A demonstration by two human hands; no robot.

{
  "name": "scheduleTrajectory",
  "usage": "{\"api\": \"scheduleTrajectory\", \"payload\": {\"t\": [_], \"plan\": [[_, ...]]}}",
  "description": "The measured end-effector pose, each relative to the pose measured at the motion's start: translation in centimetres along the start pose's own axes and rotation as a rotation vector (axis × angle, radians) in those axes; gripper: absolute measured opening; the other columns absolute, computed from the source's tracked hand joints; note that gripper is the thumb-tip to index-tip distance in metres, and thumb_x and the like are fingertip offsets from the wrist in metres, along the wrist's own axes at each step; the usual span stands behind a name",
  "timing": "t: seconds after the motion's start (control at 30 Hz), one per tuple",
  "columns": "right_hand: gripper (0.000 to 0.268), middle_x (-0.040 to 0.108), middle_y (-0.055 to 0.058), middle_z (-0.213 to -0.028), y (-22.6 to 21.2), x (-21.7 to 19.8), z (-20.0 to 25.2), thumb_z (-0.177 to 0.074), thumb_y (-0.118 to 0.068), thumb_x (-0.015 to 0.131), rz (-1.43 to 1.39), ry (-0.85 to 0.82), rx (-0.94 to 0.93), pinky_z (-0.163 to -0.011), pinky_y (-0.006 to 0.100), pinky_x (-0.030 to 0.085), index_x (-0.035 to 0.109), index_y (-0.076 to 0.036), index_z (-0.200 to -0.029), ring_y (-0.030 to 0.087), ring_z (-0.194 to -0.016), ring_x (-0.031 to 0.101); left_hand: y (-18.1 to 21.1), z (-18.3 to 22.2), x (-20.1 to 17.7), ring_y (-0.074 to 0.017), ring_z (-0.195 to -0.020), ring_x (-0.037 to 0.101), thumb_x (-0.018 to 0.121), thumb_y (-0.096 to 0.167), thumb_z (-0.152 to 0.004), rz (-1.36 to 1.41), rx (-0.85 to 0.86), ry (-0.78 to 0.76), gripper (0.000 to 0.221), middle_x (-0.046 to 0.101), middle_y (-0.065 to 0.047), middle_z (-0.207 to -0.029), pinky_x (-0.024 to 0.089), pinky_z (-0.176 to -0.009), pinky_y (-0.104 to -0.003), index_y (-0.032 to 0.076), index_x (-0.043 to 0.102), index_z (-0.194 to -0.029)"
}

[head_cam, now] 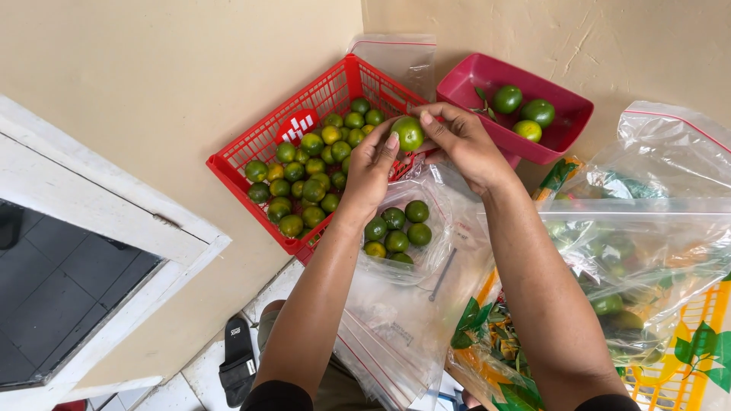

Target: The person sorts calamondins by hand, moving them from a red plastic crate into plastic bags and a pink bowl, and then zipping one of the bags closed.

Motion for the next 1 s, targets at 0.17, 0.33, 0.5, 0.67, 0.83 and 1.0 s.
{"api": "scheduleTrajectory", "payload": {"t": [0.17,0.33,0.5,0.67,0.83,1.0], "plan": [[0.048,0.073,0.013,-0.100,1.4,1.5,0.6,-0.097,-0.028,0.076,0.024,-0.059,-0.042,-0.061,0.021,0.064,0.061,-0.003,-0.135,0.017,-0.083,0.076,-0.8,1.0,-1.3,-0.0185,-0.092,0.069,0.055,0.016,-0.111,-0.043,0.066,-0.005,0.033,0.072,-0.019,-0.120,0.058,-0.077,-0.029,0.008,0.061,-0.142],[0.053,0.072,0.016,-0.103,2.7,2.2,1.1,-0.091,-0.022,0.083,0.032,-0.088,-0.026,-0.059,0.026,0.065,0.059,-0.003,-0.134,0.020,-0.081,0.076,1.2,3.0,-1.4,-0.0168,-0.091,0.065,0.054,0.013,-0.110,-0.138,0.022,-0.010,0.033,0.071,-0.019,-0.116,0.060,-0.077,-0.030,0.008,0.062,-0.142],[0.047,0.070,0.019,-0.100,4.1,1.8,1.8,-0.093,-0.024,0.081,0.136,-0.085,0.069,-0.060,0.028,0.063,0.059,0.001,-0.126,0.020,-0.075,0.073,-0.6,4.4,-3.1,-0.0180,-0.081,0.072,0.059,0.023,-0.108,-0.296,-0.076,0.020,0.033,0.072,-0.016,-0.101,0.061,-0.069,-0.031,0.008,0.062,-0.138],[0.057,0.069,0.023,-0.097,5.5,2.2,3.2,-0.084,-0.026,0.087,0.334,-0.231,0.303,-0.062,0.031,0.062,0.062,0.004,-0.125,0.024,-0.073,0.071,0.7,6.4,-3.2,-0.0287,-0.096,0.074,0.055,0.025,-0.109,-0.352,-0.158,0.086,0.031,0.067,-0.020,-0.112,0.062,-0.079,-0.044,0.009,0.062,-0.135],[0.056,0.075,0.019,-0.101,9.0,2.2,2.6,-0.077,-0.030,0.091,0.595,-0.413,0.424,-0.069,0.032,0.063,0.071,-0.005,-0.123,0.025,-0.086,0.074,0.4,6.6,-3.1,-0.0384,-0.111,0.072,0.053,0.022,-0.109,-0.433,-0.188,0.070,0.028,0.064,-0.022,-0.120,0.061,-0.085,-0.051,0.009,0.062,-0.132],[0.032,0.079,0.011,-0.106,7.5,2.1,3.0,-0.087,-0.038,0.076,0.952,-0.510,0.324,-0.094,0.049,0.056,0.077,-0.016,-0.110,0.038,-0.112,0.071,-0.1,6.4,-2.8,-0.0391,-0.113,0.071,0.059,0.027,-0.106,-0.469,-0.207,0.062,0.026,0.065,-0.020,-0.123,0.059,-0.089,-0.052,0.012,0.066,-0.127]]}}
Point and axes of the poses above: each hand's wrist, its own z-axis away from the middle knuckle, its own x-axis out of the palm, y = z × x, the point moved 1 cm from there along -z, towards the middle knuckle
